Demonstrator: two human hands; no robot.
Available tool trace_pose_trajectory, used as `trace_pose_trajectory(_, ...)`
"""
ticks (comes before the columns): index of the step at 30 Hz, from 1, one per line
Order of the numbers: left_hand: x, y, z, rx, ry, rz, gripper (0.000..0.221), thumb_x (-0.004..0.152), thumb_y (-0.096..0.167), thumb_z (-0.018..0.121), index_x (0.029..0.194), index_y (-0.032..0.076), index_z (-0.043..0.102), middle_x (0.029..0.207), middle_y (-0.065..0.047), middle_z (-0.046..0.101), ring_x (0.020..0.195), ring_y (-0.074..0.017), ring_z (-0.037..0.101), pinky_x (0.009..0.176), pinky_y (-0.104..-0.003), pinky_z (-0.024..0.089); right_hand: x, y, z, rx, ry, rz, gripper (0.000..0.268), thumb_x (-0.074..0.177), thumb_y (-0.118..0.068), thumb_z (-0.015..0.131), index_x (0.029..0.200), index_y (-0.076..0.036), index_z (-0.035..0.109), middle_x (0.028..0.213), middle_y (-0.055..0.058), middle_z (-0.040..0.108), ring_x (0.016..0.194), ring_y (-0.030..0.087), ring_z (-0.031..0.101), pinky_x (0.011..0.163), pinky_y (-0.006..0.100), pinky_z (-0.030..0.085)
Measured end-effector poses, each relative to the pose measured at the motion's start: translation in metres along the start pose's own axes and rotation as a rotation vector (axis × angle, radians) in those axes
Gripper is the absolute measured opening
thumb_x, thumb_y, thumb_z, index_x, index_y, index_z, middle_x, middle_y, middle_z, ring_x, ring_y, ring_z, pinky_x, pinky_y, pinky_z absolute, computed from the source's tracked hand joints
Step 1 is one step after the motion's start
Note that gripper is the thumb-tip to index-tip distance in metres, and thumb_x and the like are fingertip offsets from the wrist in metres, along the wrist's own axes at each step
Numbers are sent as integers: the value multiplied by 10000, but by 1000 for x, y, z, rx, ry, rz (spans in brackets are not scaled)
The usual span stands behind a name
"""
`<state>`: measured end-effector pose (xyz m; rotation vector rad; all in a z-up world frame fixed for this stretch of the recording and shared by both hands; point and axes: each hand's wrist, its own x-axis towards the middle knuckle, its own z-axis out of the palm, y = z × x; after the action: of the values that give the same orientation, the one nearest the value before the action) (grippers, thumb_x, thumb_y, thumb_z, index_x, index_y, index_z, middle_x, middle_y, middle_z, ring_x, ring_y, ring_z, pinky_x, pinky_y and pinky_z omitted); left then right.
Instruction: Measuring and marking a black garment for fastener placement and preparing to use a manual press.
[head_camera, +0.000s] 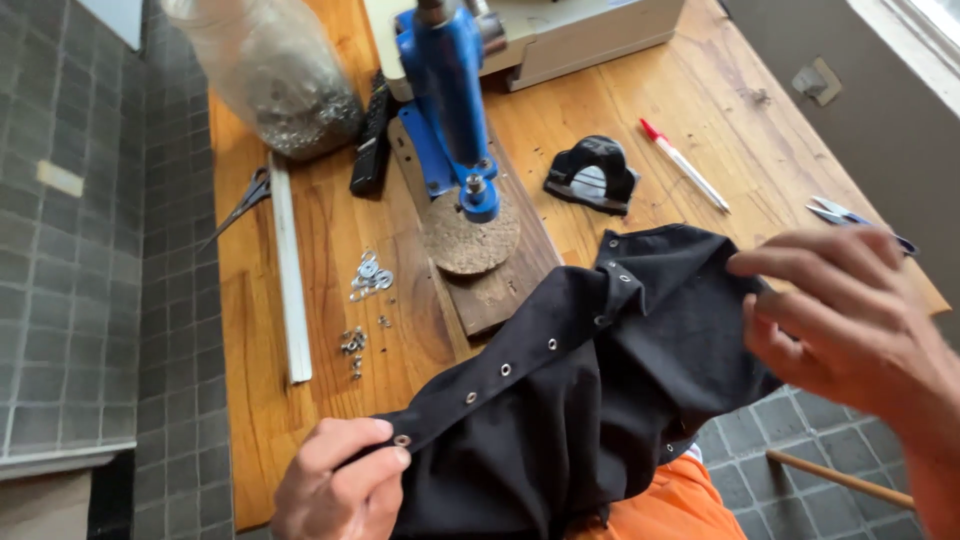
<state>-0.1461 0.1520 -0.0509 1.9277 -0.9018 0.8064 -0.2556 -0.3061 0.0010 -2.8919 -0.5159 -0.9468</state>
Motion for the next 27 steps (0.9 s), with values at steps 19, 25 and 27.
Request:
trace_pose_trajectory(19, -22, -17, -4, -33, 172, -11, 170, 1037, -31, 771, 933, 70, 681, 1051, -255, 771, 821, -322, 767, 740, -424, 678, -16, 36, 77, 108, -4, 1, 196, 1193, -266, 641, 1228, -86, 708, 1377, 153, 840, 1210, 380, 815, 1044, 518, 520)
trace_pose_trajectory(25, -39, -41, 2, 0, 191, 52, 155, 1063, 31, 770, 933, 62, 692, 1047, -266, 730, 801, -345, 749, 702, -445, 625, -59, 54, 67, -69, 172, -14, 456, 1245, -252, 561, 1397, 34, 883, 988, 160, 677, 867, 387, 618, 896, 555, 475)
trace_pose_trajectory(27, -43, -46, 6, -21, 203, 88, 155, 1062, 35, 778, 936, 55, 690, 1051, -283, 712, 761, -345, 730, 653, -456, 595, -70, 54, 63, -83, 210, -52, 509, 1244, -228, 517, 1325, 88, 908, 842, 148, 608, 736, 361, 567, 825, 546, 450)
